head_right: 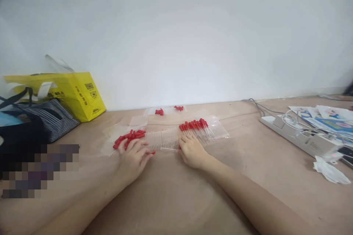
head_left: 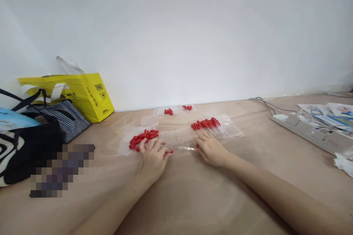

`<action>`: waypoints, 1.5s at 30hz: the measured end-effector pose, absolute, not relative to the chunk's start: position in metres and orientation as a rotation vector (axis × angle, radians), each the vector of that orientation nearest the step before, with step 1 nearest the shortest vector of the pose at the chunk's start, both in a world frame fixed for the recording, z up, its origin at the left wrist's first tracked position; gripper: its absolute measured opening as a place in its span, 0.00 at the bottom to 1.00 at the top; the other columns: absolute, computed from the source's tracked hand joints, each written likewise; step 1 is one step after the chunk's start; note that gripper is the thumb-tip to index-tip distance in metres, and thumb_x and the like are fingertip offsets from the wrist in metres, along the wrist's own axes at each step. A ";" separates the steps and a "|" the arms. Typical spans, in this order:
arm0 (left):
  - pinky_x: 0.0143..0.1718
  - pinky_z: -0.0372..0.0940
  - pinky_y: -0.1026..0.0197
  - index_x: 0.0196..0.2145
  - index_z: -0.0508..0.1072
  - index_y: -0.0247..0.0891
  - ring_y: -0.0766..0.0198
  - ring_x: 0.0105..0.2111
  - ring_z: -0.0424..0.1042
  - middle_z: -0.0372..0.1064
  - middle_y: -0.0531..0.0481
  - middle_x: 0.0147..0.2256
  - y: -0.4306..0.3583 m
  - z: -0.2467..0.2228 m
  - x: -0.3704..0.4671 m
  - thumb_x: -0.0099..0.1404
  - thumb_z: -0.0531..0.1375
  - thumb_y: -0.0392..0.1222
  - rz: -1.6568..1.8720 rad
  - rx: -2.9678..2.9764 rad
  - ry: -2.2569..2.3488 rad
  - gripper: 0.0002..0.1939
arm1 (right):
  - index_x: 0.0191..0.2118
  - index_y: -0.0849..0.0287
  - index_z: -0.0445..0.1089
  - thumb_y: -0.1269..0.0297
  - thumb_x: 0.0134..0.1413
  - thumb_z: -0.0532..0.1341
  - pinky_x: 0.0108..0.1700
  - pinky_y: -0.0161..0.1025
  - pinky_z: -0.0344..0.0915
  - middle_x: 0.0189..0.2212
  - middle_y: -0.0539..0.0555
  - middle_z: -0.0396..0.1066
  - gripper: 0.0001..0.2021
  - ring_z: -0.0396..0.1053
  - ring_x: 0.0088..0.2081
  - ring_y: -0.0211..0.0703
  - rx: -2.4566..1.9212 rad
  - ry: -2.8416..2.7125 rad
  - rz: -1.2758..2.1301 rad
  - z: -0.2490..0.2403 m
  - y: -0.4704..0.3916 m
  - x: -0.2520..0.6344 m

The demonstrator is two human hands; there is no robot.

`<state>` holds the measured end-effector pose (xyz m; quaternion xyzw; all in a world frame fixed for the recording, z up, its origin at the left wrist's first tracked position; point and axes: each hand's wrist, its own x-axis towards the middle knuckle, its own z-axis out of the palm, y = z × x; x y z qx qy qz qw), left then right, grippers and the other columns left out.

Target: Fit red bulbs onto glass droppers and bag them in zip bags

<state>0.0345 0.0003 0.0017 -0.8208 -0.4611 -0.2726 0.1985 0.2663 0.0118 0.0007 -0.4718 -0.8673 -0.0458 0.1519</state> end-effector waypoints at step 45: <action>0.48 0.42 0.48 0.29 0.70 0.42 0.63 0.32 0.66 0.71 0.56 0.26 -0.005 -0.005 0.049 0.61 0.52 0.40 -0.888 -2.727 -1.262 0.07 | 0.31 0.60 0.64 0.71 0.55 0.49 0.36 0.36 0.49 0.27 0.52 0.67 0.08 0.62 0.30 0.37 -1.007 -2.328 0.142 -0.021 -0.003 0.246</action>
